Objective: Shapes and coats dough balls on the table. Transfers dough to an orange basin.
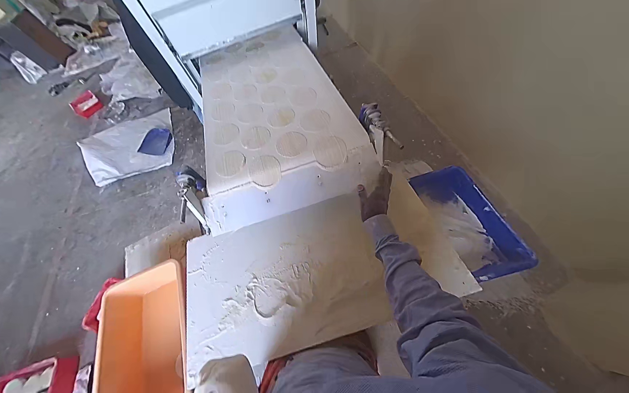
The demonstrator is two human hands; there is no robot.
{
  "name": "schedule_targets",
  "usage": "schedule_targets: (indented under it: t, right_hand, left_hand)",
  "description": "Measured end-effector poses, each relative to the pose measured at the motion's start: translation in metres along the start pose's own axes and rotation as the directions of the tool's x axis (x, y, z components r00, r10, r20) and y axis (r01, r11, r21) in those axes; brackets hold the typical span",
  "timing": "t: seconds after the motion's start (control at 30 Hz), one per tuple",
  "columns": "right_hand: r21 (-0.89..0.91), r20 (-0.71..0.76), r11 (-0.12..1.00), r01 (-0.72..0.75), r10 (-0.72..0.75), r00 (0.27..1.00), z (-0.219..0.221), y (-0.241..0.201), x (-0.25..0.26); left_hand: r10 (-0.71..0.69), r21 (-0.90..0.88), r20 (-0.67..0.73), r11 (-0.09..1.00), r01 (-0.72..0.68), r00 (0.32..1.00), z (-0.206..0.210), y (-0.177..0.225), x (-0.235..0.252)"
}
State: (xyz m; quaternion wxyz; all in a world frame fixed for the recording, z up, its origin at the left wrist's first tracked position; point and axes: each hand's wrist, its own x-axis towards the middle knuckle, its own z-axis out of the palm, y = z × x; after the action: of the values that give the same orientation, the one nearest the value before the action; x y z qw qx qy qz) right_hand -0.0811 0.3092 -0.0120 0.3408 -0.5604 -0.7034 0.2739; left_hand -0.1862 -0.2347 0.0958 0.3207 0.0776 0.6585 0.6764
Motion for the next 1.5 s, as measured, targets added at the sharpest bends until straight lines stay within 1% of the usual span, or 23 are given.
schedule_targets:
  t: [0.1,0.13,0.2,0.23,0.27,0.33,0.37,0.4,0.43,0.47,0.57,0.67,0.77,0.83,0.9,1.0,1.03,1.13,1.27,1.33,1.37,1.43,1.5]
  right_hand:
    - [0.096,-0.014,0.909,-0.406,0.409,0.912,-0.017,0.022,-0.05]
    - [0.055,0.047,0.907,-0.418,0.415,0.908,-0.014,0.023,-0.084]
    - [-0.039,0.369,0.994,-0.1,0.107,0.923,-0.002,0.017,-0.179]
    - [0.004,0.571,0.996,0.089,-0.075,0.817,0.002,0.01,-0.227]
    - [0.078,0.756,0.973,0.218,-0.2,0.623,0.006,0.005,-0.269]
    - [0.31,0.888,0.86,0.406,-0.414,0.2,0.025,0.013,-0.326]
    - [0.387,0.874,0.805,0.45,-0.475,0.098,0.033,0.023,-0.339]
    - [0.401,0.857,0.782,0.477,-0.504,0.107,0.034,0.03,-0.34]
    - [0.339,0.867,0.824,0.454,-0.461,0.19,0.029,0.035,-0.328]
    - [0.22,0.905,0.891,0.397,-0.338,0.258,0.016,0.037,-0.309]
    - [-0.053,0.943,0.981,0.188,-0.012,0.332,-0.027,0.059,-0.234]
    - [0.019,0.879,0.987,0.159,-0.092,0.469,-0.053,0.113,-0.168]
    - [-0.006,0.736,0.928,0.372,-0.248,0.63,-0.069,0.147,-0.092]
    - [0.042,0.618,0.905,0.423,-0.356,0.701,-0.078,0.153,-0.083]
    - [0.124,0.63,0.861,0.493,-0.452,0.632,-0.086,0.142,-0.147]
    - [0.116,0.85,0.85,0.514,-0.352,0.391,-0.092,0.136,-0.242]
    - [0.076,0.864,0.862,0.501,-0.307,0.399,-0.094,0.142,-0.247]
    - [-0.064,0.782,0.886,0.46,-0.242,0.575,-0.112,0.187,-0.189]
    - [-0.483,0.677,0.852,0.202,0.217,0.703,-0.156,0.206,-0.072]
    - [-0.357,0.342,0.925,-0.127,0.256,0.904,-0.145,0.19,-0.056]
    - [-0.209,0.198,0.954,-0.213,0.255,0.947,-0.13,0.169,-0.057]
    - [0.057,0.089,0.995,-0.085,0.08,0.993,-0.079,0.133,-0.061]
    - [0.131,0.154,0.983,0.13,-0.15,0.977,-0.025,0.121,-0.053]
  left_hand:
    - [-0.059,0.024,-0.06,0.998,0.061,0.996,0.022,0.007,0.007]
    - [-0.06,-0.002,-0.067,0.998,0.06,0.996,0.013,-0.002,0.004]
    - [-0.076,-0.088,-0.058,0.994,0.071,0.995,-0.002,-0.016,-0.009]
    - [-0.101,-0.072,-0.105,0.993,0.094,0.989,0.007,-0.012,-0.015]
    - [-0.129,-0.064,-0.167,0.991,0.12,0.977,0.016,-0.009,-0.019]
    - [-0.155,-0.067,-0.226,0.987,0.143,0.962,0.03,-0.005,-0.022]
    - [-0.161,-0.052,-0.235,0.987,0.153,0.959,0.034,-0.006,-0.024]
    - [-0.164,-0.034,-0.242,0.987,0.16,0.956,0.038,-0.008,-0.026]
    - [-0.164,-0.025,-0.244,0.986,0.163,0.956,0.041,-0.011,-0.027]
    - [-0.164,-0.024,-0.237,0.986,0.163,0.958,0.045,-0.015,-0.03]
    - [-0.171,-0.046,-0.203,0.985,0.165,0.964,0.052,-0.023,-0.039]
    - [-0.179,-0.07,-0.209,0.983,0.168,0.961,0.061,-0.032,-0.05]
    - [-0.175,-0.098,-0.202,0.983,0.158,0.963,0.079,-0.037,-0.054]
    - [-0.176,-0.106,-0.204,0.982,0.157,0.963,0.087,-0.041,-0.059]
    - [-0.188,-0.119,-0.177,0.979,0.168,0.966,0.087,-0.047,-0.06]
    - [-0.195,-0.104,-0.166,0.978,0.18,0.967,0.096,-0.058,-0.056]
    - [-0.191,-0.098,-0.179,0.98,0.176,0.965,0.098,-0.058,-0.056]
    - [-0.162,-0.096,-0.2,0.985,0.145,0.966,0.103,-0.052,-0.058]
    - [-0.159,-0.128,-0.234,0.983,0.132,0.959,0.109,-0.053,-0.055]
    - [-0.162,-0.138,-0.221,0.981,0.134,0.962,0.105,-0.054,-0.056]
    - [-0.162,-0.149,-0.196,0.98,0.134,0.967,0.103,-0.053,-0.057]
    - [-0.156,-0.128,-0.207,0.983,0.132,0.966,0.102,-0.051,-0.06]
    - [-0.152,-0.075,-0.275,0.988,0.136,0.95,0.103,-0.05,-0.062]
